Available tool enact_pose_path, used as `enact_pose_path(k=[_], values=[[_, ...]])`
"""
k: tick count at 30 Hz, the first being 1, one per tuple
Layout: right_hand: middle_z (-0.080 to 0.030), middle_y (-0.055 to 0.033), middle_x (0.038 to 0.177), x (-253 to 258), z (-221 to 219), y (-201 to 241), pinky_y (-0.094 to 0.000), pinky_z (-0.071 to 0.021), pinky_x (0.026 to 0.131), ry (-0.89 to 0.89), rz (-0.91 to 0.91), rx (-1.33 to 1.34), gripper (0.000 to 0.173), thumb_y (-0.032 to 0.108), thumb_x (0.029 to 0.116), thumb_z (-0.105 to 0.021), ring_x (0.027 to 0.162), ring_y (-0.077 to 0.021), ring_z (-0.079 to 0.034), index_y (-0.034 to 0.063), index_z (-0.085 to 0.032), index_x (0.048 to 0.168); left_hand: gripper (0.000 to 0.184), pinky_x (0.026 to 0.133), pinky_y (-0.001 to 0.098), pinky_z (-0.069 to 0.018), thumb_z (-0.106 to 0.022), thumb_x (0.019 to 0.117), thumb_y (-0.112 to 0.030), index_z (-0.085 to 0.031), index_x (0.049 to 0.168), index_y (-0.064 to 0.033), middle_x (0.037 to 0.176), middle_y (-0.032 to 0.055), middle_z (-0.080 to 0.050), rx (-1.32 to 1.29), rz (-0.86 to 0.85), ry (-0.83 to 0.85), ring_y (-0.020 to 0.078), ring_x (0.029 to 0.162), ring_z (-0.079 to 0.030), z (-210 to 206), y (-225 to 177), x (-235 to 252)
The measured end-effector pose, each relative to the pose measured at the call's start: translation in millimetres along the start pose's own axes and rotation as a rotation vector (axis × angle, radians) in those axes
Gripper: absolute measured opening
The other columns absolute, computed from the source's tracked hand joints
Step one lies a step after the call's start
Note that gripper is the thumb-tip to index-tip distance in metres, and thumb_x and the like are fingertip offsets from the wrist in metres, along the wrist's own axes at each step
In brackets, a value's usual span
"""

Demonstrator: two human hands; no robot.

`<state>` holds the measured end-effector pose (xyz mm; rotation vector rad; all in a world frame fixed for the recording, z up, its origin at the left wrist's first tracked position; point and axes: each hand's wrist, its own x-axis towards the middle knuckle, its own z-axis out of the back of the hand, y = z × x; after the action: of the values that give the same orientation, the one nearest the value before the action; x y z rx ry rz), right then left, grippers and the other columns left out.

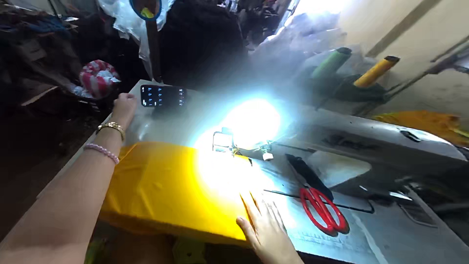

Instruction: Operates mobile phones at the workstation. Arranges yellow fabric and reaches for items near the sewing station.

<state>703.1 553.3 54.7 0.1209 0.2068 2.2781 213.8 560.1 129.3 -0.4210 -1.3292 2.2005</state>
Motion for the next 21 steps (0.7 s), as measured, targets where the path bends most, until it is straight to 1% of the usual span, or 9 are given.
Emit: enact_pose_path(k=[3, 5, 6, 8, 10, 13, 16, 18, 21], values=[[-0.045, -0.0216, 0.156, 2.4, -9.5, -3.7, -0.0648, -0.0208, 0.122, -0.075, 0.049, 0.017, 0.076, 0.067, 0.1022, -0.027, 0.149, -0.0421, -0.035, 0.0132, -0.052, 0.151, 0.042, 0.111, 0.0549, -0.0435, -0.045, 0.1104, -0.027, -0.052, 0.142, 0.0004, 0.142, 0.0223, -0.056, 0.219, -0.282, 0.184, 0.0358, 0.132, -0.055, 6.6, -25.0, -91.5], [-0.047, -0.0201, 0.155, 4.8, -12.3, -8.2, -0.0652, -0.0232, 0.12, -0.123, 0.099, -0.018, 0.076, 0.066, 0.1024, -0.026, 0.148, -0.0412, -0.037, 0.0139, -0.055, 0.149, 0.041, 0.111, 0.0567, -0.0431, -0.052, 0.1076, -0.032, -0.058, 0.14, -0.0062, 0.145, 0.0184, -0.055, 0.513, -0.37, 0.224, 0.036, 0.134, -0.053, -3.1, -9.2, -152.5], [-0.047, -0.0188, 0.156, 3.8, -11.3, -13.6, -0.0656, -0.0231, 0.12, -0.129, 0.119, -0.046, 0.074, 0.064, 0.1032, -0.026, 0.148, -0.04, -0.038, 0.0143, -0.055, 0.149, 0.046, 0.112, 0.0597, -0.0401, -0.052, 0.1062, -0.04, -0.059, 0.141, -0.0107, 0.148, 0.0176, -0.053, 0.664, -0.373, 0.218, 0.0368, 0.137, -0.051, -11.6, 11.5, -171.2], [-0.048, -0.0184, 0.155, -6.3, -6.9, -33.9, -0.0704, -0.0246, 0.116, -0.171, 0.119, -0.098, 0.065, 0.055, 0.1054, -0.029, 0.146, -0.0405, -0.041, 0.0131, -0.056, 0.148, 0.06, 0.121, 0.0634, -0.0204, -0.04, 0.1064, -0.054, -0.043, 0.157, -0.0214, 0.165, 0.0128, -0.033, 0.864, -0.281, 0.225, 0.0337, 0.153, -0.028, -23.5, 50.7, -194.7], [-0.047, -0.0247, 0.154, -18.8, 3.3, -53.6, -0.0762, -0.0211, 0.114, -0.214, 0.02, -0.085, 0.059, 0.044, 0.1065, -0.038, 0.144, -0.0477, -0.04, 0.0047, -0.054, 0.148, 0.064, 0.124, 0.0612, -0.0135, -0.035, 0.1061, -0.059, -0.035, 0.161, -0.0257, 0.169, 0.0079, -0.025, 0.911, -0.238, 0.194, 0.0285, 0.157, -0.018, -23.4, 60.0, -198.2], [-0.047, -0.0337, 0.149, -33.8, 18.9, -41.5, -0.0737, -0.0253, 0.114, -0.25, -0.079, -0.047, 0.056, 0.035, 0.104, -0.05, 0.141, -0.0545, -0.041, -0.0044, -0.054, 0.144, 0.064, 0.122, 0.0645, -0.0137, -0.034, 0.1066, -0.058, -0.036, 0.161, -0.0241, 0.169, 0.0087, -0.025, 0.901, -0.246, 0.202, 0.0303, 0.157, -0.019, -24.4, 58.0, -197.3], [-0.056, -0.0273, 0.144, -33.5, 3.9, 10.6, -0.0675, -0.0392, 0.109, -0.225, 0.056, 0.036, 0.065, 0.052, 0.1036, -0.041, 0.133, -0.0484, -0.053, 0.0012, -0.062, 0.138, 0.063, 0.121, 0.0654, -0.0145, -0.036, 0.1069, -0.056, -0.039, 0.16, -0.0211, 0.167, 0.0122, -0.029, 0.863, -0.295, 0.172, 0.0322, 0.156, -0.022, -25.3, 60.2, -195.5], [-0.056, -0.0188, 0.148, -32.8, -13.8, 26.1, -0.0669, -0.0356, 0.113, -0.214, 0.135, 0.005, 0.073, 0.063, 0.1023, -0.033, 0.139, -0.0398, -0.051, 0.0095, -0.06, 0.144, 0.063, 0.121, 0.0654, -0.0154, -0.037, 0.1066, -0.056, -0.04, 0.159, -0.0212, 0.167, 0.0128, -0.03, 0.855, -0.306, 0.153, 0.0323, 0.155, -0.024, -24.3, 64.0, -196.0], [-0.049, -0.0192, 0.154, -41.7, -22.4, 10.0, -0.0695, -0.0292, 0.115, -0.224, 0.113, -0.102, 0.077, 0.065, 0.1017, -0.031, 0.145, -0.0413, -0.043, 0.0089, -0.053, 0.149, 0.065, 0.122, 0.0646, -0.0148, -0.034, 0.1063, -0.058, -0.038, 0.16, -0.0214, 0.167, 0.0141, -0.029, 0.867, -0.31, 0.163, 0.0324, 0.156, -0.023, -23.4, 67.5, -193.9]])
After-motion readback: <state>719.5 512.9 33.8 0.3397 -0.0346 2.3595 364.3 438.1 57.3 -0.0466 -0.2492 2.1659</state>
